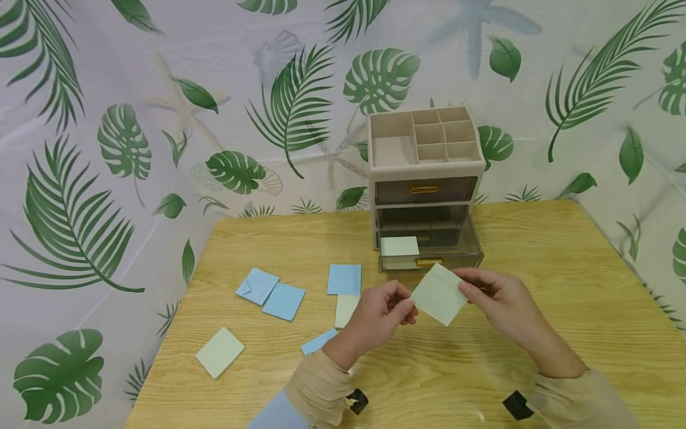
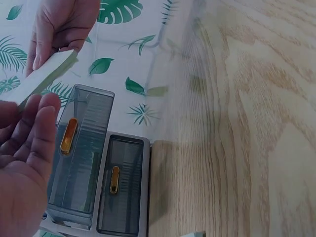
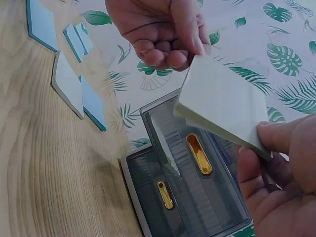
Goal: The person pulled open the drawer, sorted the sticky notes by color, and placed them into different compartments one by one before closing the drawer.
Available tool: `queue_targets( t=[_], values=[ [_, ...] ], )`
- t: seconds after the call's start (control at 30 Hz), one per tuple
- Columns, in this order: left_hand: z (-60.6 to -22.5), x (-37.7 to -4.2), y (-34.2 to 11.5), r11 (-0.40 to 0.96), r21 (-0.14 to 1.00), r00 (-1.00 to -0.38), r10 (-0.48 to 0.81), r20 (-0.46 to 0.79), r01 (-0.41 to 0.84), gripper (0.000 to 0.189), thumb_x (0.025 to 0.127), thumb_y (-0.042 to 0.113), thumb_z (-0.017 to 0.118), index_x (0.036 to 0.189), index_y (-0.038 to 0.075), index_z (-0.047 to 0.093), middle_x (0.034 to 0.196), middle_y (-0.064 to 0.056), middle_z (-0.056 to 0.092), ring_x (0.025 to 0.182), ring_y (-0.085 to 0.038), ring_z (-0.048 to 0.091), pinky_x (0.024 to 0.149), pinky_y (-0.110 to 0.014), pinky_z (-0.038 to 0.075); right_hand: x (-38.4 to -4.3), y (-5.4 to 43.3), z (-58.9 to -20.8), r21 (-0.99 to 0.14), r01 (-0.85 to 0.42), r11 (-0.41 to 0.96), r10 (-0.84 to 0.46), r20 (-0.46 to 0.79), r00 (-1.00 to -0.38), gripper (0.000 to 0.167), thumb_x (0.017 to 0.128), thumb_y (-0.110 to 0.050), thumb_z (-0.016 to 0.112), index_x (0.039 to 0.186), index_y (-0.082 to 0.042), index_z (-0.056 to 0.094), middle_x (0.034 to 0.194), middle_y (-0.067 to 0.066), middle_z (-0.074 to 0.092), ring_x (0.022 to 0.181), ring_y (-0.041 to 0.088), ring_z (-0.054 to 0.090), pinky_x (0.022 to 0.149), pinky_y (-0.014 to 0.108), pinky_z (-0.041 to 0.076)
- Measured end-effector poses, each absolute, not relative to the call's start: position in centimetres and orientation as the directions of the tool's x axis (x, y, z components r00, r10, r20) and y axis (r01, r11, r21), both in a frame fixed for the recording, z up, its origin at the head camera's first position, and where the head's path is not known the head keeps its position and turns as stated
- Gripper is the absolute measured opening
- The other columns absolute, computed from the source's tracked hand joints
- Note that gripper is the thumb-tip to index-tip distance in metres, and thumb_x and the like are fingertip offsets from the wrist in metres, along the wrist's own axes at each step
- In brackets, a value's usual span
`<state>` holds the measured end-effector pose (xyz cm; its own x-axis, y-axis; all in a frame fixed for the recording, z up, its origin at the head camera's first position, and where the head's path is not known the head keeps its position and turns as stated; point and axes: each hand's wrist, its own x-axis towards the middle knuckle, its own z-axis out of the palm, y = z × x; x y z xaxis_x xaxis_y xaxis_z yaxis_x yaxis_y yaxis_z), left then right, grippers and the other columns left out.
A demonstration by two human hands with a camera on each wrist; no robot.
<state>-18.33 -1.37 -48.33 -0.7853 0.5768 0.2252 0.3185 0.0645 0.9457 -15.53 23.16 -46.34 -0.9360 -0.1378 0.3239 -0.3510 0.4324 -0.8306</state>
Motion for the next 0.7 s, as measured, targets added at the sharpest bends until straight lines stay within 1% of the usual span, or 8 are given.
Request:
queue_targets(
  t=[0.1,0.2,0.27,0.37,0.4,0.47,0.57,0.7],
  values=[
    [-48.47,-18.27,-1.52,0.132,0.936,-0.768,0.615,0.181,0.327,0.011,0.098,0.007,0.055,0.096,-0.002,0.060,0.085,-0.013,0.066,0.073,-0.014,0.066,0.068,-0.032,0.057,-15.51,23.02,-46.26,-0.826,-0.342,0.449,-0.091,0.339,-0.936,0.020,0.096,-0.009,0.060,0.114,-0.003,0.067,0.097,0.011,0.069,0.073,0.010,0.063,0.057,0.022,0.051],
    [-48.73,-18.23,-1.55,0.186,0.913,-0.757,0.630,0.173,0.364,0.009,0.097,0.005,0.055,0.095,-0.002,0.060,0.084,-0.015,0.066,0.072,-0.018,0.066,0.066,-0.032,0.057,-15.46,23.00,-46.17,-0.850,-0.288,0.442,-0.044,0.300,-0.953,0.019,0.095,-0.014,0.063,0.110,-0.003,0.067,0.094,0.007,0.068,0.071,0.013,0.061,0.055,0.023,0.049],
    [-48.79,-18.18,-1.56,0.189,0.910,-0.762,0.622,0.181,0.370,0.008,0.097,0.003,0.055,0.094,-0.004,0.059,0.084,-0.018,0.066,0.073,-0.023,0.067,0.067,-0.032,0.057,-15.48,23.08,-46.15,-0.885,-0.234,0.402,-0.036,0.241,-0.970,0.024,0.095,-0.018,0.063,0.111,-0.001,0.065,0.095,0.004,0.067,0.074,0.015,0.061,0.059,0.023,0.050],
    [-48.65,-18.16,-1.68,0.172,0.917,-0.782,0.592,0.196,0.360,0.009,0.098,0.001,0.053,0.094,-0.005,0.058,0.086,-0.021,0.065,0.074,-0.029,0.067,0.067,-0.030,0.057,-15.60,23.26,-46.23,-0.932,-0.158,0.325,-0.064,0.146,-0.987,0.032,0.096,-0.022,0.061,0.117,0.002,0.062,0.101,0.003,0.066,0.083,0.014,0.062,0.069,0.023,0.053],
    [-48.56,-18.15,-1.74,0.165,0.920,-0.786,0.585,0.199,0.356,0.009,0.098,0.002,0.053,0.094,-0.004,0.058,0.086,-0.020,0.065,0.075,-0.029,0.067,0.068,-0.028,0.056,-15.66,23.29,-46.26,-0.939,-0.149,0.311,-0.075,0.132,-0.988,0.034,0.097,-0.022,0.060,0.119,0.003,0.061,0.102,0.004,0.066,0.085,0.014,0.063,0.073,0.024,0.054],
    [-48.56,-18.23,-1.85,0.143,0.925,-0.785,0.583,0.209,0.353,0.010,0.098,0.003,0.053,0.094,-0.004,0.059,0.085,-0.019,0.065,0.075,-0.028,0.067,0.068,-0.028,0.056,-15.75,23.34,-46.31,-0.936,-0.151,0.317,-0.098,0.126,-0.987,0.034,0.097,-0.021,0.059,0.121,0.004,0.061,0.104,0.007,0.066,0.086,0.014,0.064,0.074,0.025,0.054],
    [-48.66,-18.31,-2.00,0.134,0.916,-0.771,0.593,0.231,0.377,0.012,0.098,0.007,0.054,0.094,-0.002,0.060,0.083,-0.013,0.065,0.073,-0.022,0.067,0.066,-0.026,0.056,-15.77,23.26,-46.24,-0.900,-0.189,0.392,-0.114,0.157,-0.981,0.031,0.098,-0.020,0.058,0.120,0.001,0.063,0.102,0.011,0.067,0.082,0.013,0.063,0.067,0.025,0.054],
    [-48.92,-18.35,-2.12,0.166,0.886,-0.755,0.604,0.256,0.433,0.011,0.098,0.012,0.056,0.093,0.004,0.061,0.081,-0.006,0.065,0.070,-0.014,0.066,0.063,-0.022,0.054,-15.78,23.22,-45.91,-0.846,-0.224,0.484,-0.119,0.190,-0.975,0.028,0.098,-0.021,0.058,0.119,-0.004,0.065,0.098,0.010,0.068,0.075,0.012,0.060,0.055,0.025,0.048]
  ],
)
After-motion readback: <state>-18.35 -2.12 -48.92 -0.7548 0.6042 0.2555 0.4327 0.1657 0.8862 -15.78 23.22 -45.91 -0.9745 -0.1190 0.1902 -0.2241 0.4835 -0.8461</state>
